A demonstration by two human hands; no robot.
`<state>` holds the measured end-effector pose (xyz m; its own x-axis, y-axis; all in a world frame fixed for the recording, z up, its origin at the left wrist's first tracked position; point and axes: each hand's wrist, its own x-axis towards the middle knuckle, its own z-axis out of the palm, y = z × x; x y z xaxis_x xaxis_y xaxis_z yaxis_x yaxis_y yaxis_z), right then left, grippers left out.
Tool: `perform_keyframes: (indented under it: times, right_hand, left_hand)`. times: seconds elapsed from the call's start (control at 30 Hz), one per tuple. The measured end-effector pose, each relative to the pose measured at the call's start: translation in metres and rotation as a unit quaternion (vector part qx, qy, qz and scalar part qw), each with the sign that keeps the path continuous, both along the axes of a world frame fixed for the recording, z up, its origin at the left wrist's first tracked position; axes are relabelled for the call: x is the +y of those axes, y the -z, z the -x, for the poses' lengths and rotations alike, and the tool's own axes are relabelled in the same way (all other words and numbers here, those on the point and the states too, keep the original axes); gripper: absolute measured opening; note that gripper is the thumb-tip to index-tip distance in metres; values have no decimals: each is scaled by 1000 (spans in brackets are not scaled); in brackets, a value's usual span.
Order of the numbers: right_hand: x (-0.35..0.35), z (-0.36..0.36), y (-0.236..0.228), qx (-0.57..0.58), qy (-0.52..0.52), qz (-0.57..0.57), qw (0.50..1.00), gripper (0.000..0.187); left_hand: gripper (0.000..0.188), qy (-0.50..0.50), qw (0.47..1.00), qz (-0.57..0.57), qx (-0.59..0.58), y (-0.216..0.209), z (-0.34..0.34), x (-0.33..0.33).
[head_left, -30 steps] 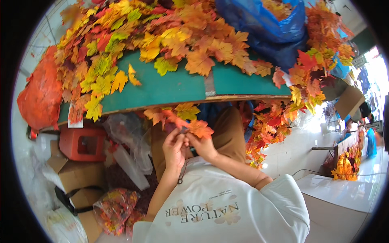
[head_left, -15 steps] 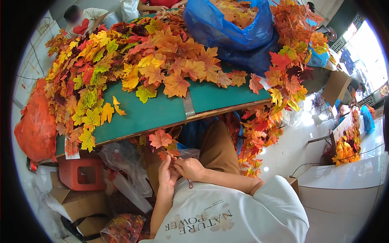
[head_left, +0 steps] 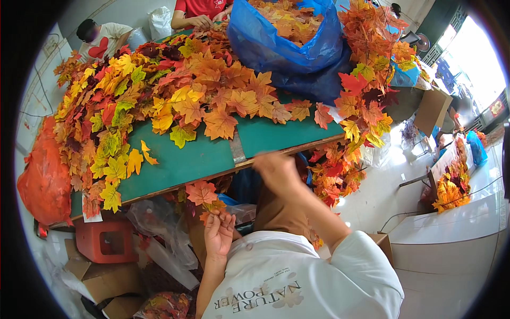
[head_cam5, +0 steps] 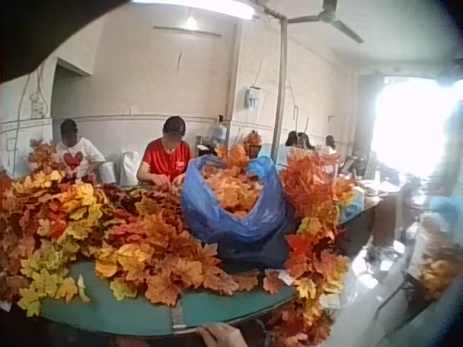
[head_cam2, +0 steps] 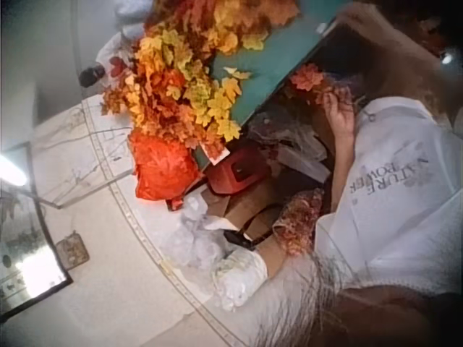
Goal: Assembling or sorting artificial maple leaves at a workbench.
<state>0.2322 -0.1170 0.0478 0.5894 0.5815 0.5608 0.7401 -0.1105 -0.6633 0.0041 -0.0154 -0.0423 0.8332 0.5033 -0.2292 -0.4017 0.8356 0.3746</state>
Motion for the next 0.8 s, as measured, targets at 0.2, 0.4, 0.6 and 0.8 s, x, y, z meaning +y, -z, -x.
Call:
perform_keyframes:
  times: [0.2,0.4,0.6,0.8]
  right_hand:
    - [25,-123,-23,-177,182,142,957,16]
    - [55,-156,-1,-138,134,118,974,21]
    - [58,-163,-7,-118,47,145,981,21]
    - [29,-180,-33,-73,-189,209,957,13]
  left_hand:
    - [17,6,999,36,-2,6,7,5]
    - [17,-2,999,19,28,1,8,3]
    - [17,-3,999,19,28,1,10,5]
    - [17,9,1000,9,22,2,10,8]
